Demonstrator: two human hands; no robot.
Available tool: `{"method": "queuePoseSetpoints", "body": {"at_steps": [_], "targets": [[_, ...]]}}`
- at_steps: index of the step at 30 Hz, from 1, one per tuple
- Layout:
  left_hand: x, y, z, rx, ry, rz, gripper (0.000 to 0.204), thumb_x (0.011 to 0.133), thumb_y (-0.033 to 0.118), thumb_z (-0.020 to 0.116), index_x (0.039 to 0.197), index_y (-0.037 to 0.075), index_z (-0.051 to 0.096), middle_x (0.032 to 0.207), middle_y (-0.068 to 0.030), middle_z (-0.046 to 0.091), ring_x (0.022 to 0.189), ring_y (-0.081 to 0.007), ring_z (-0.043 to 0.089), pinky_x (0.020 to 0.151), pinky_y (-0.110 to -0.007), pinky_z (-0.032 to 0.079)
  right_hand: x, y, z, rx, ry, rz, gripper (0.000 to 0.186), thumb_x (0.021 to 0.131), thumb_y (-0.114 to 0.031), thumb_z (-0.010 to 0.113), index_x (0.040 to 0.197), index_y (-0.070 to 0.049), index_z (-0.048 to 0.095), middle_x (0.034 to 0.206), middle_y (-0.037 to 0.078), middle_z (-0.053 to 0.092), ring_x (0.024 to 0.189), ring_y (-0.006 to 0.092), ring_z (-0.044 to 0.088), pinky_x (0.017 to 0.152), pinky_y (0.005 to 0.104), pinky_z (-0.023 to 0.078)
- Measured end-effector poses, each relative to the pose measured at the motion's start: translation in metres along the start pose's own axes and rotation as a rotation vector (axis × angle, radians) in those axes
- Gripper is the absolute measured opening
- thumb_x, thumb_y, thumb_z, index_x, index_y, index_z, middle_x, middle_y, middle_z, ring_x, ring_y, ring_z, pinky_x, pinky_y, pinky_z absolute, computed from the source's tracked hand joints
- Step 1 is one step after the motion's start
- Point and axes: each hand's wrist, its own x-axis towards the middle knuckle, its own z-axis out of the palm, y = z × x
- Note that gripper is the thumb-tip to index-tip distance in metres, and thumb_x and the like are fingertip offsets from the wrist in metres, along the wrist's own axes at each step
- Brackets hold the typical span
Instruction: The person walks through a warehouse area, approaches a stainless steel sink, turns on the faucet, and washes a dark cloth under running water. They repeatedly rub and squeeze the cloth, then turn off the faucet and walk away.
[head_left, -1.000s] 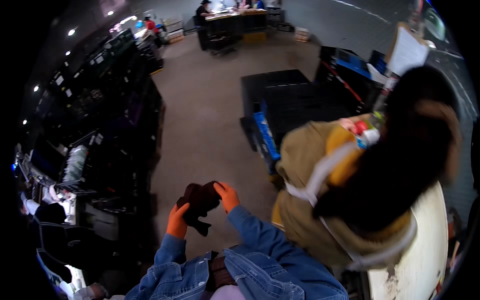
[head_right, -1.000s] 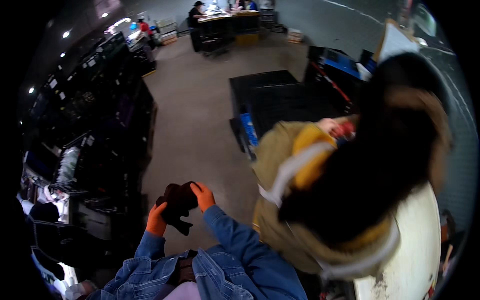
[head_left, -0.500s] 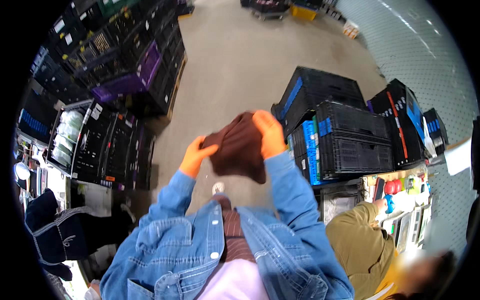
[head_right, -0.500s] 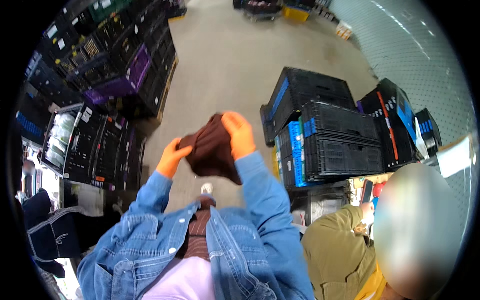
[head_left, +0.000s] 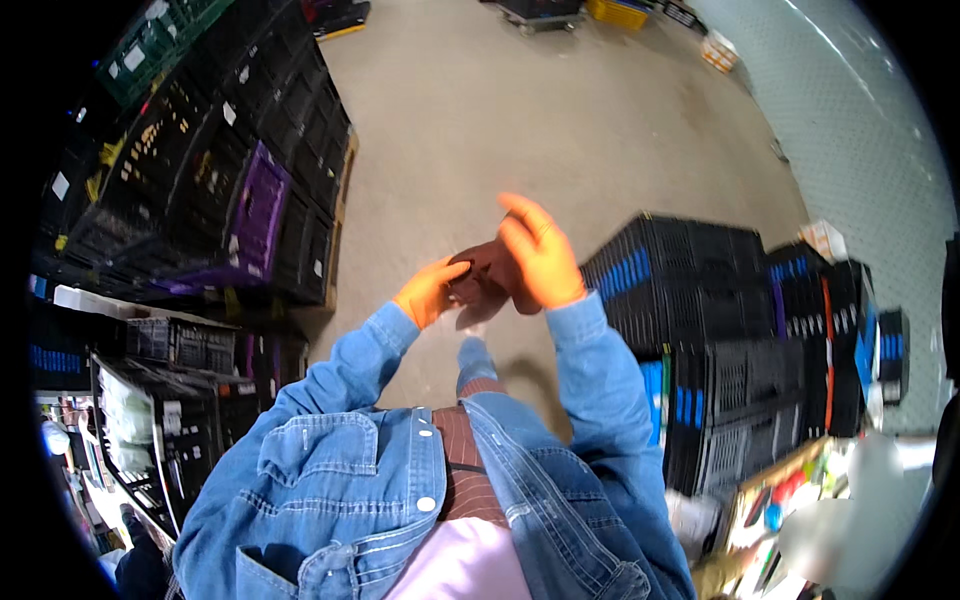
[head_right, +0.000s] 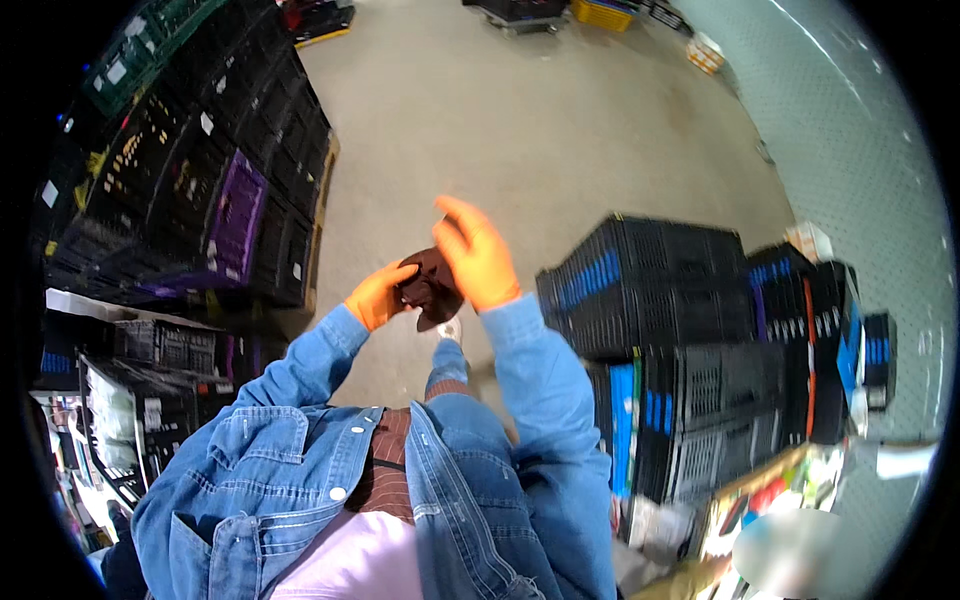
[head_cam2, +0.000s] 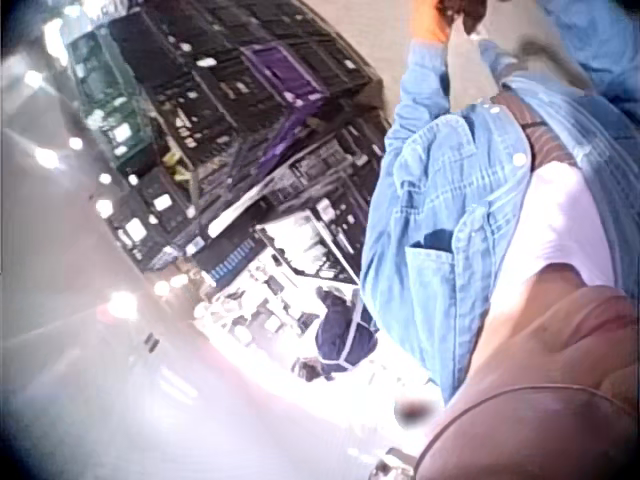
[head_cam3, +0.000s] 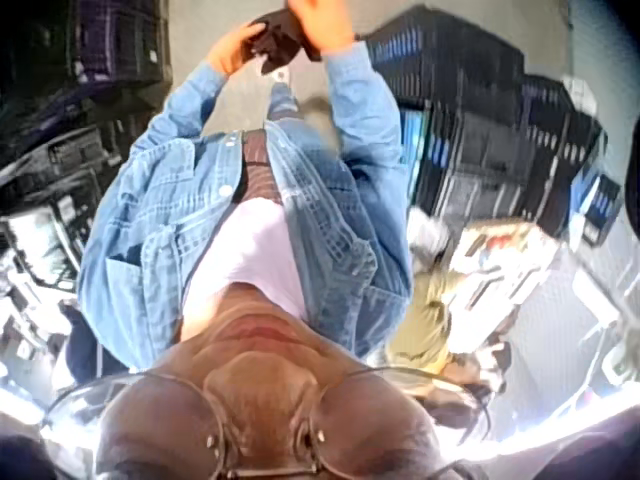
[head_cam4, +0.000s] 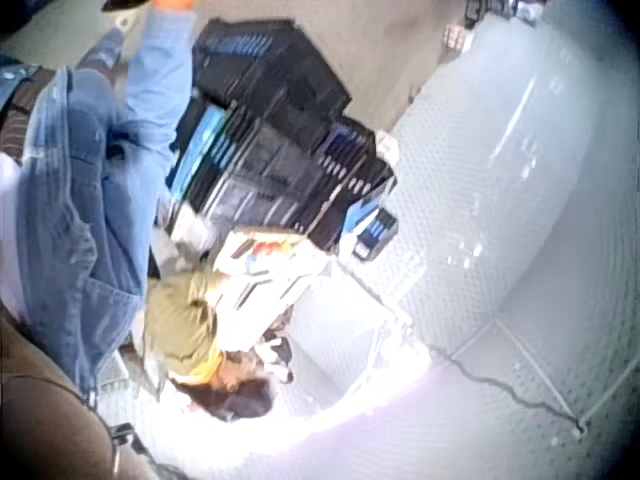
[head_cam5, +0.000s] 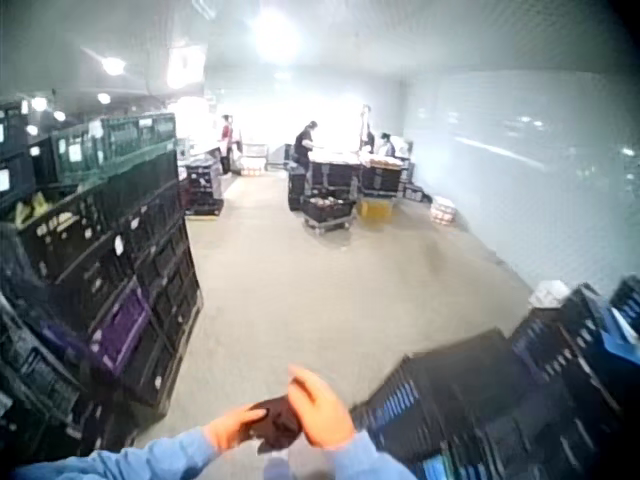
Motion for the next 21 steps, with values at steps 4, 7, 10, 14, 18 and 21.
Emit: {"method": "queuePoseSetpoints", "body": {"at_steps": [4,7,10,14,18,21], "targets": [[0.091,0.092,-0.065,-0.357,-0.019,0.111,0.049,0.087,0.038,0.046,0.127,0.010,0.040,0.116,-0.0068,0.051,0.103,-0.0196,0.051,0.080,-0.038,0.048,0.128,0.032,0.046,-0.204,-0.410,-0.104,0.047,0.084,-0.022,0.052,0.127,-0.005,0.040,0.122,0.015,0.047,0.113,0.0246,0.046,0.094,0.0327,0.037],[0.104,0.199,-0.064,-0.466,-0.066,0.220,0.066,0.085,0.056,0.036,0.129,0.006,0.035,0.128,-0.0154,0.041,0.116,-0.0281,0.043,0.093,-0.043,0.041,0.234,0.028,0.063,-0.199,-0.535,-0.055,0.048,0.084,-0.020,0.052,0.128,-0.007,0.039,0.115,0.015,0.052,0.106,0.0248,0.052,0.089,0.0328,0.041],[0.155,0.272,-0.117,-0.527,-0.083,0.258,0.064,0.085,0.054,0.041,0.126,0.006,0.037,0.132,-0.0171,0.037,0.123,-0.0307,0.036,0.099,-0.044,0.035,0.345,0.038,0.078,-0.141,-0.659,0.020,0.049,0.083,-0.018,0.052,0.129,-0.007,0.037,0.111,0.014,0.055,0.101,0.0240,0.055,0.085,0.0320,0.044],[0.248,0.353,-0.218,-0.536,0.036,0.411,0.046,0.086,0.037,0.051,0.120,0.006,0.044,0.124,-0.0157,0.045,0.114,-0.0277,0.045,0.093,-0.041,0.039,0.492,0.083,0.109,-0.059,-0.679,-0.030,0.051,0.082,-0.011,0.052,0.130,-0.004,0.034,0.107,0.015,0.056,0.094,0.0224,0.057,0.080,0.0311,0.046],[0.342,0.458,-0.317,-0.534,-0.039,0.521,0.035,0.086,0.025,0.052,0.113,0.003,0.048,0.106,-0.0115,0.055,0.095,-0.0183,0.055,0.078,-0.031,0.046,0.643,0.152,0.122,0.023,-0.404,0.085,0.046,0.081,-0.008,0.057,0.123,0.001,0.041,0.103,0.013,0.058,0.089,0.0176,0.057,0.079,0.0289,0.046],[0.397,0.550,-0.376,0.256,0.659,0.484,0.032,0.081,0.023,0.058,0.102,0.000,0.051,0.094,-0.0094,0.058,0.084,-0.0173,0.057,0.071,-0.030,0.047,0.752,0.143,0.108,-0.040,-0.360,0.041,0.035,0.084,-0.007,0.056,0.118,-0.002,0.049,0.097,0.007,0.061,0.090,0.0128,0.057,0.082,0.0259,0.043]]}}
